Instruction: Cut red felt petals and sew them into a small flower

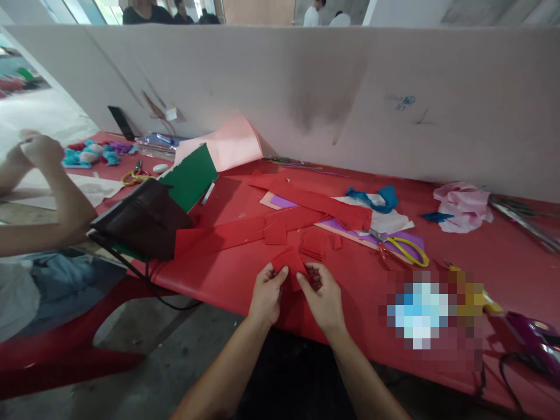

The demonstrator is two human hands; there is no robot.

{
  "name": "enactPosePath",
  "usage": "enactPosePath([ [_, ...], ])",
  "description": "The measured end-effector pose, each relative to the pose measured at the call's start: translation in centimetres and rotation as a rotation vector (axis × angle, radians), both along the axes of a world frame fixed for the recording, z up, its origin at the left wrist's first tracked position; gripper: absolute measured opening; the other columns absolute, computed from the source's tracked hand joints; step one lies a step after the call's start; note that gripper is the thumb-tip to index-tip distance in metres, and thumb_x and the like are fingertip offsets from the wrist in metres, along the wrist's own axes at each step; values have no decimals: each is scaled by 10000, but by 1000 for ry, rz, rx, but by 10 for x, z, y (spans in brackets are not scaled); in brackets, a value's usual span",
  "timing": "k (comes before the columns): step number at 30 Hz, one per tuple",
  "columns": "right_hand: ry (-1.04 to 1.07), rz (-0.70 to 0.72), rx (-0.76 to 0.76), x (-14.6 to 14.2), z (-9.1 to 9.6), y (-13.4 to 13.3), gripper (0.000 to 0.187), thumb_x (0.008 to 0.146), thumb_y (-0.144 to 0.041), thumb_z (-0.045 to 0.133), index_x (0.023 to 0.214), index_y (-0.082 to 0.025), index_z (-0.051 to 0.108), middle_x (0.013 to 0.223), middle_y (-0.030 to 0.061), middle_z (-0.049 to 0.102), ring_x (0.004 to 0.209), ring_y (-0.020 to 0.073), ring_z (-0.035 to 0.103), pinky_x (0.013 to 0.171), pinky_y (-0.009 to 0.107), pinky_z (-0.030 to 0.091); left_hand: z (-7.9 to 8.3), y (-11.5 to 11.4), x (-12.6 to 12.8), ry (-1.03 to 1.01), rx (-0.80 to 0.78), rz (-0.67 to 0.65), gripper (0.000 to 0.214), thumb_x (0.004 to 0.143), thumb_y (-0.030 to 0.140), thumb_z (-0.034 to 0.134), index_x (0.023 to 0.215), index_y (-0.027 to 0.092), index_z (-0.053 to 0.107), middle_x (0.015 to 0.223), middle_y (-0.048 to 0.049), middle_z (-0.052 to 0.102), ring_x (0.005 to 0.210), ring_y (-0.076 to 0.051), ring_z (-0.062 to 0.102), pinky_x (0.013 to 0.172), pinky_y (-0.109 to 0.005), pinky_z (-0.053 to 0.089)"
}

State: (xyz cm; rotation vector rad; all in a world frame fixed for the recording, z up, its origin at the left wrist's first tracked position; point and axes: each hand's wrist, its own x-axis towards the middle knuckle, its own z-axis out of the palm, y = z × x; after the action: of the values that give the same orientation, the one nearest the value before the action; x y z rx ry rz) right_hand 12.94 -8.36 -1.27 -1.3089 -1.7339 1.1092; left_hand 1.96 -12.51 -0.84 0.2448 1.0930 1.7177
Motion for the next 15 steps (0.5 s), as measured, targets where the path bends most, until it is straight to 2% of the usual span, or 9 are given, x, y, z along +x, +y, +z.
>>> enactPosePath([
  [8, 173, 85, -188, 4, -1, 2, 220, 789, -407, 600, 888, -212, 624, 895, 49, 686, 824, 214, 630, 780, 361, 496, 0, -3, -1, 2, 0, -49, 281, 652, 343, 755, 857, 183, 651, 864, -69, 709, 834, -202, 662, 706, -297, 506],
  [15, 106, 65, -129, 3, 5, 3, 195, 749, -388, 628, 817, -206, 615, 843, 44, 665, 788, 204, 601, 735, 337, 485, -3, -5, -3, 9, 19, -55, 260, 671, 349, 745, 862, 196, 659, 857, -46, 706, 792, -173, 660, 698, -279, 502],
])
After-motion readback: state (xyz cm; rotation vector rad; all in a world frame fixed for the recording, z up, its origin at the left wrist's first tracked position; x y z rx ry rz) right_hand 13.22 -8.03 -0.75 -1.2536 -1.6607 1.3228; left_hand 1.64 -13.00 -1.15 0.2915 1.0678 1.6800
